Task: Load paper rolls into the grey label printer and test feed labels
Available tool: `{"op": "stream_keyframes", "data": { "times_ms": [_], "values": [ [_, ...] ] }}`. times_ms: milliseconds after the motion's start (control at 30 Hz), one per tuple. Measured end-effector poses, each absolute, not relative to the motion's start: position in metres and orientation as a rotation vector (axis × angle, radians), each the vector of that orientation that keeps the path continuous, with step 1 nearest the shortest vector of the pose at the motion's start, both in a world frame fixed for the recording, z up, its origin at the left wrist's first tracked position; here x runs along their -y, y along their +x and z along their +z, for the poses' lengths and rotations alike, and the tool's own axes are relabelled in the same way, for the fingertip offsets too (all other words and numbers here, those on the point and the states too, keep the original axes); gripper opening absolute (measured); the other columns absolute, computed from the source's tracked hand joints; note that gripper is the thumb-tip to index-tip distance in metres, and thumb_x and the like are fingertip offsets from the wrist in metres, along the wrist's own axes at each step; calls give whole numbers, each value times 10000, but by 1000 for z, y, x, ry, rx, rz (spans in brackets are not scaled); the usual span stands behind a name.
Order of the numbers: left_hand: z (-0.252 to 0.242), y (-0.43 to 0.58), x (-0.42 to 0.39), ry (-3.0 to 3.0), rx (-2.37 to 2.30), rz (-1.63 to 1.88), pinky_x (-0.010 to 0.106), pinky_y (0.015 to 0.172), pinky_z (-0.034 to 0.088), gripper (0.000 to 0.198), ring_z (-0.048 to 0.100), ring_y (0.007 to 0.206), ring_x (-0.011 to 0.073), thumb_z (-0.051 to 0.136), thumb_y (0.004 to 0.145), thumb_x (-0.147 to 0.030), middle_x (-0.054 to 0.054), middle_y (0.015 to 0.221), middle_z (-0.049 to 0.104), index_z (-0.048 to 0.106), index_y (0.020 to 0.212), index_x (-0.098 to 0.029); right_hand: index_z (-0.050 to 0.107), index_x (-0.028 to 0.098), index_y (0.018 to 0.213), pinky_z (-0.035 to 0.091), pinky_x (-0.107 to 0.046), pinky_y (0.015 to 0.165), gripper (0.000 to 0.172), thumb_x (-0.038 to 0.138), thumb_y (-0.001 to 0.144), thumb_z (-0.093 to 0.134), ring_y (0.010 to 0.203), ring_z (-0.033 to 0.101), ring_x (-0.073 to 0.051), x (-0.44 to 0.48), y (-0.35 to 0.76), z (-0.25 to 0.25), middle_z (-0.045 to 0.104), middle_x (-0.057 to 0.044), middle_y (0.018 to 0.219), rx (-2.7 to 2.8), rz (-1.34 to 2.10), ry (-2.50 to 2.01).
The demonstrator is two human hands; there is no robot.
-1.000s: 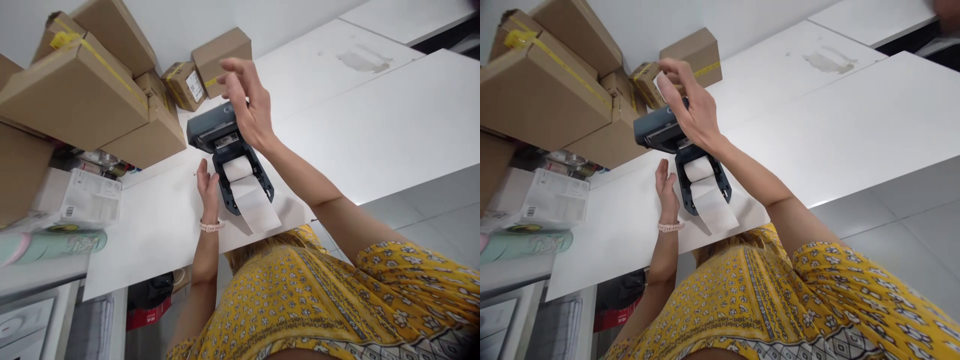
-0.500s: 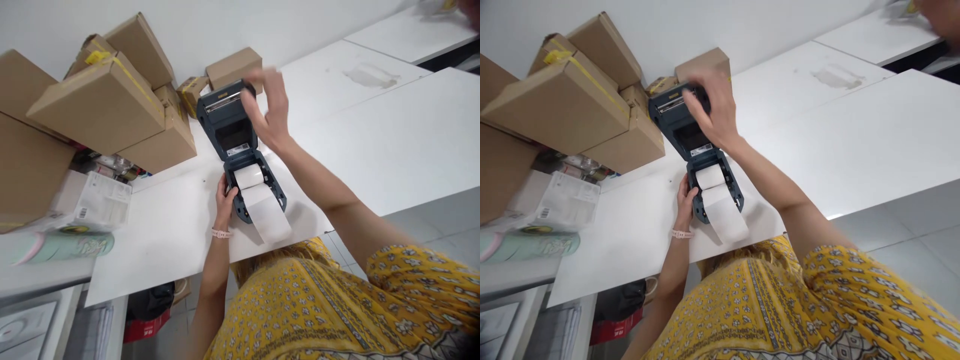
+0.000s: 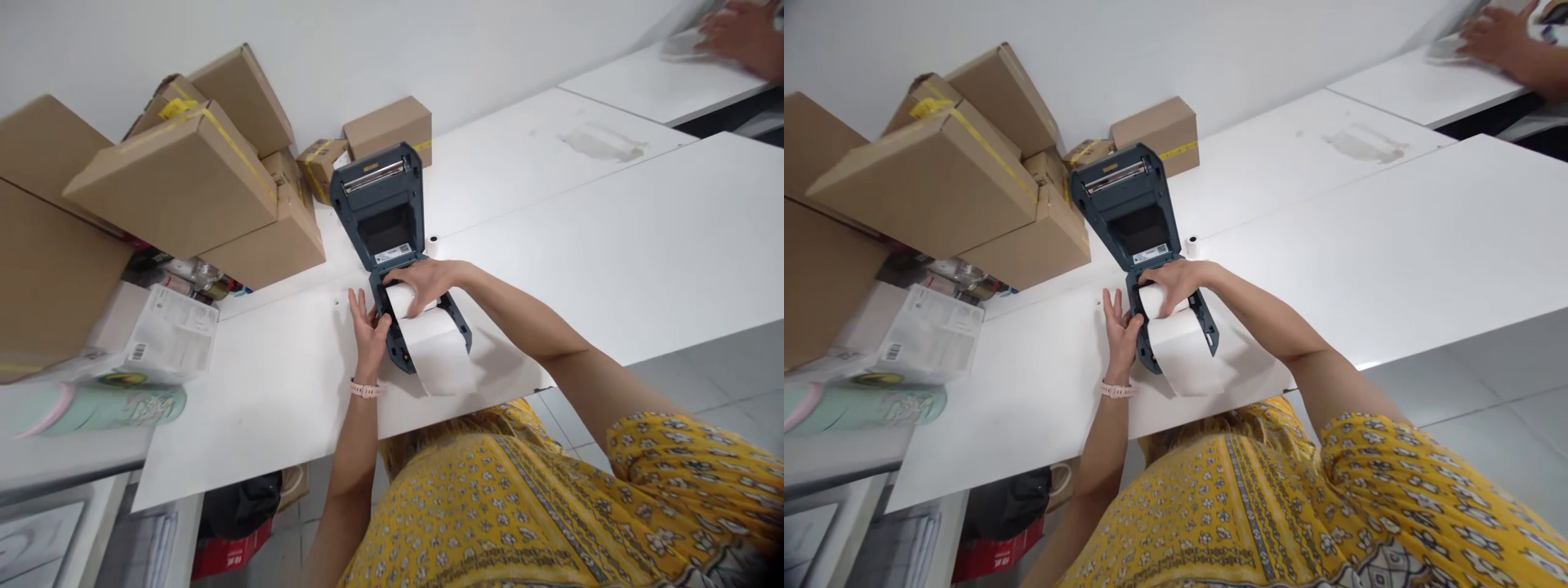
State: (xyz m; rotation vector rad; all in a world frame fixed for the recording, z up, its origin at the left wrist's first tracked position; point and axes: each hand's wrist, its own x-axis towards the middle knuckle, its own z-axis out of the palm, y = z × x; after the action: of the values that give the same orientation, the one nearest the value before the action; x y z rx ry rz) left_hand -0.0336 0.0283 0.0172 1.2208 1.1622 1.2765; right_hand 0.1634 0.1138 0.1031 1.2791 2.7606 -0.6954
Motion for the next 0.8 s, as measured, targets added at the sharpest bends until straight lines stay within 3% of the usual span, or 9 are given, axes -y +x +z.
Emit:
{"op": "stream_keyframes", "data": {
  "times_ms": [167, 300, 367, 500, 600, 700, 800],
  "values": [
    [16, -34, -29, 1212, -1174, 1269, 479, 1234, 449, 1144, 485, 1540, 345, 828, 837, -491, 138, 1812, 161, 93, 1707, -375, 484, 245, 1555, 519, -439, 1115, 977, 521, 694, 855, 1347, 625, -339, -99, 216, 119, 609, -109, 1541, -3100, -1448, 1029],
    [18, -34, -28, 1274, -1185, 1282, 486, 1311, 336, 1108, 319, 1638, 318, 818, 843, -532, 146, 1800, 205, 145, 1701, -336, 339, 324, 1638, 572, -461, 1054, 1153, 631, 671, 886, 1268, 684, -328, -64, 267, 116, 695, -75, 1403, -3058, -2016, 1449],
    [18, -34, -28, 1286, -1178, 1293, 487, 1329, 297, 1119, 267, 1658, 315, 824, 825, -570, 161, 1794, 214, 172, 1696, -306, 384, 329, 1617, 587, -453, 1032, 1130, 605, 658, 915, 1263, 685, -331, -53, 286, 104, 685, -85, 1410, -2994, -1984, 1787],
    [17, -34, -29, 1269, -1170, 1285, 502, 1329, 292, 1108, 269, 1655, 334, 838, 806, -583, 169, 1790, 224, 222, 1683, -303, 574, 270, 1474, 594, -423, 1001, 893, 501, 678, 907, 1225, 669, -325, -54, 304, 64, 597, -113, 1518, -2901, -1677, 2190],
    [16, -35, -30, 1271, -1178, 1285, 515, 1329, 287, 1092, 273, 1652, 346, 843, 800, -576, 167, 1782, 252, 249, 1676, -306, 567, 221, 1469, 590, -444, 987, 916, 490, 656, 894, 1194, 666, -335, -62, 305, 33, 624, -139, 1466, -2779, -1766, 2238],
    [15, -36, -31, 1267, -1179, 1283, 527, 1327, 292, 1077, 281, 1649, 351, 844, 796, -578, 161, 1778, 267, 271, 1670, -314, 473, 233, 1557, 549, -475, 1071, 1044, 588, 666, 885, 1335, 614, -363, -66, 306, 12, 621, -152, 1497, -2682, -2066, 2146],
    [14, -36, -31, 1267, -1187, 1277, 527, 1324, 302, 1069, 290, 1645, 356, 843, 793, -592, 153, 1775, 281, 290, 1665, -318, 441, 293, 1583, 497, -520, 1153, 990, 828, 782, 671, 1474, 531, -349, -78, 312, 3, 525, -133, 1632, -2598, -2349, 2179]
  ]
}}
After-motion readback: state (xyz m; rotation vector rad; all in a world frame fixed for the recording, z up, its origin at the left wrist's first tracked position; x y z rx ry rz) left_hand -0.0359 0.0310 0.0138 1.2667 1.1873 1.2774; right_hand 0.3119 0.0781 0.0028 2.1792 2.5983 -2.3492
